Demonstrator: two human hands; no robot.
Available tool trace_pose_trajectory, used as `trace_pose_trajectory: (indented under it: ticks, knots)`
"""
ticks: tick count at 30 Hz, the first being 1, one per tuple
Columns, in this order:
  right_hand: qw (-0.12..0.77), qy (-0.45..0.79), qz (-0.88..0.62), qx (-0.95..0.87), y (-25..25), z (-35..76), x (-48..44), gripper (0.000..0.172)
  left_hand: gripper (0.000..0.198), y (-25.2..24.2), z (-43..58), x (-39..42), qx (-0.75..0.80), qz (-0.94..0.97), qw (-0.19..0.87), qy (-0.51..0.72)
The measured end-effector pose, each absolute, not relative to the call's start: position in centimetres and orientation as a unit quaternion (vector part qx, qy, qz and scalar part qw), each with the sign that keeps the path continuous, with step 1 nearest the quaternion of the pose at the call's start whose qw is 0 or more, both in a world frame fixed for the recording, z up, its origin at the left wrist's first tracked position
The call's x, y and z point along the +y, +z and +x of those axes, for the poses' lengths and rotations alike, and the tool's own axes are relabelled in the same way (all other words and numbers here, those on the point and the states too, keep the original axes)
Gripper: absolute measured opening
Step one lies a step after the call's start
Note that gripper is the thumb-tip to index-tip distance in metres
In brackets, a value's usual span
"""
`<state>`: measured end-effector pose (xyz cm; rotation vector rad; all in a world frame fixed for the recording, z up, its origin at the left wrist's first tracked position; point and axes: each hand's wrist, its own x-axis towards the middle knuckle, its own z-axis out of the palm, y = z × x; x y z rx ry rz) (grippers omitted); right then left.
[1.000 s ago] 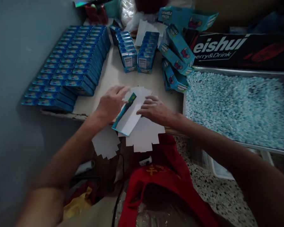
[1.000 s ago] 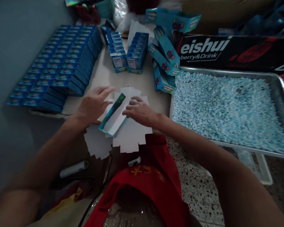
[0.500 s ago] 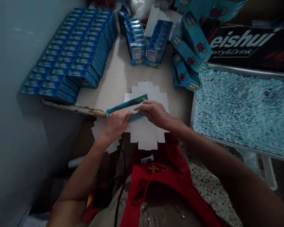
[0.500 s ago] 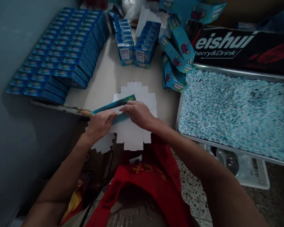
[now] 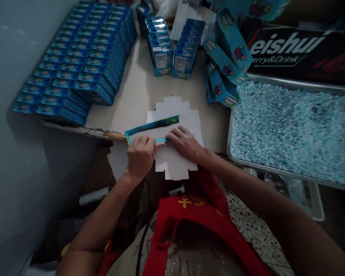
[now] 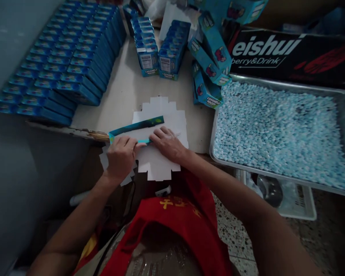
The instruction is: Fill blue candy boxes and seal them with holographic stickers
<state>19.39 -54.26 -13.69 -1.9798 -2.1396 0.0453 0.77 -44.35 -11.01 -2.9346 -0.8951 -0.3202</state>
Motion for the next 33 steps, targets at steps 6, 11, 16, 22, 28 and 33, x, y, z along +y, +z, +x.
trace_pose_trajectory:
  ticks: [6,11,16,22,28,33]
  knots:
    - [0.090,0.018,-0.691,-0.717,-13.3,19.6,-52.9,0.033,0.049,-12.1,0.8,-45.0,-0.324,-0.945,0.022,-0.028]
    - [0.045,0.129,-0.746,-0.652,-12.1,18.4,-51.6,0.053,0.040,-11.5,0.8,-44.1,-0.326,-0.945,-0.006,-0.020]
    - [0.105,0.290,-0.700,-0.644,-11.1,20.9,-51.9,0.049,0.027,-11.2,0.1,-43.8,-0.282,-0.959,-0.003,-0.009]
    - [0.232,0.083,-0.759,-0.603,-8.9,25.2,-52.5,0.028,0.015,-11.4,0.5,-43.6,-0.170,-0.985,-0.012,0.029]
    - [0.029,0.063,-0.691,-0.719,-8.7,24.0,-48.2,0.024,0.011,-10.1,1.0,-42.5,-0.136,-0.987,-0.059,0.060]
    - [0.022,0.132,-0.687,-0.715,-8.2,24.9,-47.4,0.024,0.013,-9.4,1.3,-41.8,-0.131,-0.984,-0.090,0.085]
